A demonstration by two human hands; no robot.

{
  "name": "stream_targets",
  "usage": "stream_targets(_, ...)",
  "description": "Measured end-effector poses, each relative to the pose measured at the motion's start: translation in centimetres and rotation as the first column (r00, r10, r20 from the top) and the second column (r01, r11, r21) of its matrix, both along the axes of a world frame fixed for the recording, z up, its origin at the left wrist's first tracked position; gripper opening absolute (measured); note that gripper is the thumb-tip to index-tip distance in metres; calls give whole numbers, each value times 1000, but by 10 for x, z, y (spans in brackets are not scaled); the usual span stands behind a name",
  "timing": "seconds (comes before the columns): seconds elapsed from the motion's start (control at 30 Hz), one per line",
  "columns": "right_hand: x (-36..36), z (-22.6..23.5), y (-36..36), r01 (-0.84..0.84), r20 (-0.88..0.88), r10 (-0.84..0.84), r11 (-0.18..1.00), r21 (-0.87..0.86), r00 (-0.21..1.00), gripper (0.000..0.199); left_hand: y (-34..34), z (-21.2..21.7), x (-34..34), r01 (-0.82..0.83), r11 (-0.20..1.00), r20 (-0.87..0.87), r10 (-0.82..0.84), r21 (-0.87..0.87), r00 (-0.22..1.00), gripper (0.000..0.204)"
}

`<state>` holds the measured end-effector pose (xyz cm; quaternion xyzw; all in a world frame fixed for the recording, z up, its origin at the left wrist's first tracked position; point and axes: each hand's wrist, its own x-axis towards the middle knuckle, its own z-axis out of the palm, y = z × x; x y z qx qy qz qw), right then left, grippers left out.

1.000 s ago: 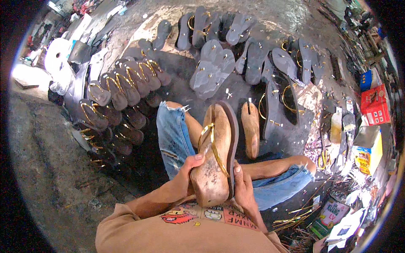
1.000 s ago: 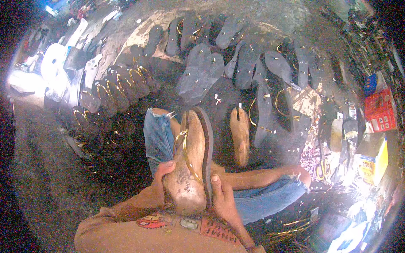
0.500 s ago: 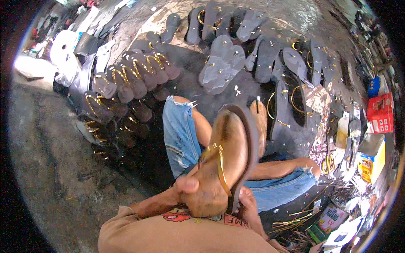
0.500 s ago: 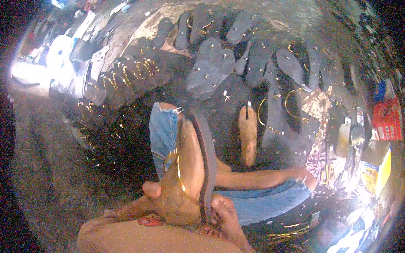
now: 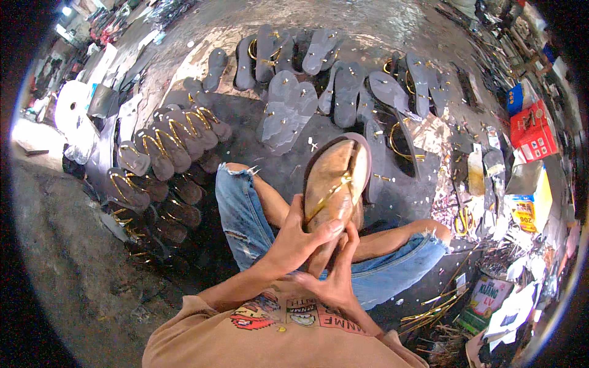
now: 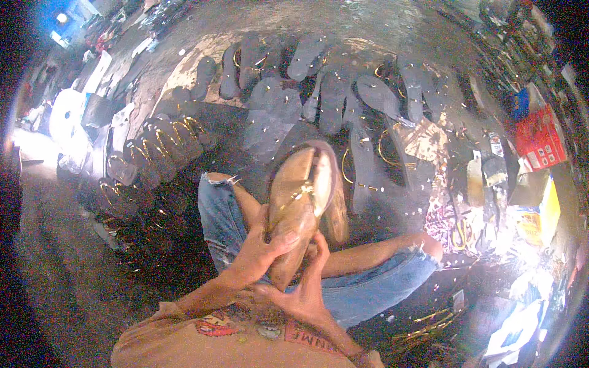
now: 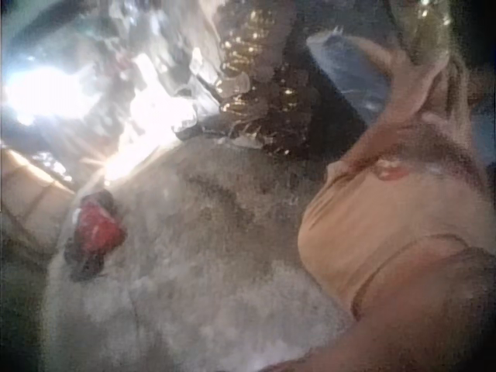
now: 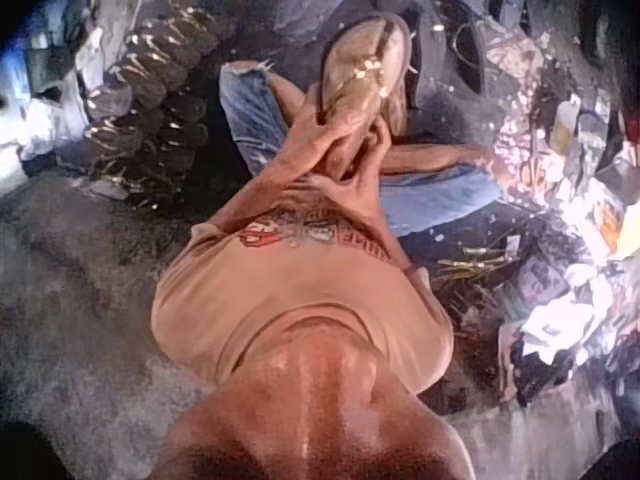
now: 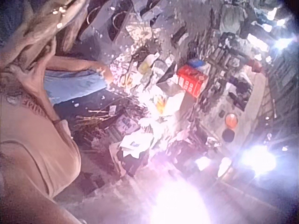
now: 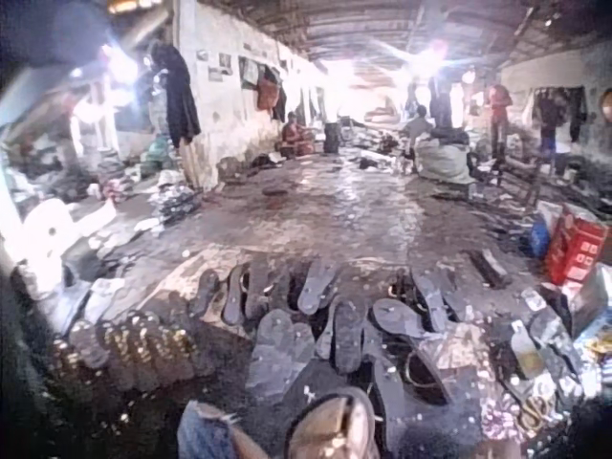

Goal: The person sits on the ground and repeatedly picks up a dark sandal sole and a gold-colored strap. They align the strap with the sole and press it into place, then set the assembled sandal aside. This process is repeated for multiple sandals.

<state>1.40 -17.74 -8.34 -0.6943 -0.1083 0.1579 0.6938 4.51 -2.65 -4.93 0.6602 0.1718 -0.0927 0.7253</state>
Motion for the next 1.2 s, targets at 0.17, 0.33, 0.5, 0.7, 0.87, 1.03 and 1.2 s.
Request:
stream_targets(0.17, 16, 0, -31, 118, -487, 200, 829, 546, 850, 125, 30, 6, -7, 168, 885, -2, -186, 434, 983, 43)
stream_targets(0.33, -3, 9, -49, 419, -739, 177, 728, 542, 650, 95, 33, -14, -20, 239, 970, 77, -241, 36, 967, 43)
stream_targets(0.5, 13, 63, -53, 233, -672, 183, 846, 479, 718, 113, 19, -81, -62, 93, 785, -152, -233, -612, 961, 29)
stream_targets(0.7, 29, 49, -35, -178, -76, 197, 962, 209, 977, 133, -23, -126, -44, 306, 583, -81, -543, -753, 836, 29)
stream_targets(0.87, 57, 15, -24, -111, -114, 130, 980, 164, 985, 130, 5, -126, -7, 295, 761, 74, -311, -578, 948, 48)
stream_targets(1.03, 53, -9, 11, -66, -80, 82, 980, 186, 993, 122, 14, -108, -12, -186, 754, -79, 177, -630, 981, 62)
stream_targets(1.2, 50, -22, 31, -100, -129, 111, 991, 83, 985, 121, 38, -116, 11, -374, 815, -168, 334, -444, 927, 45)
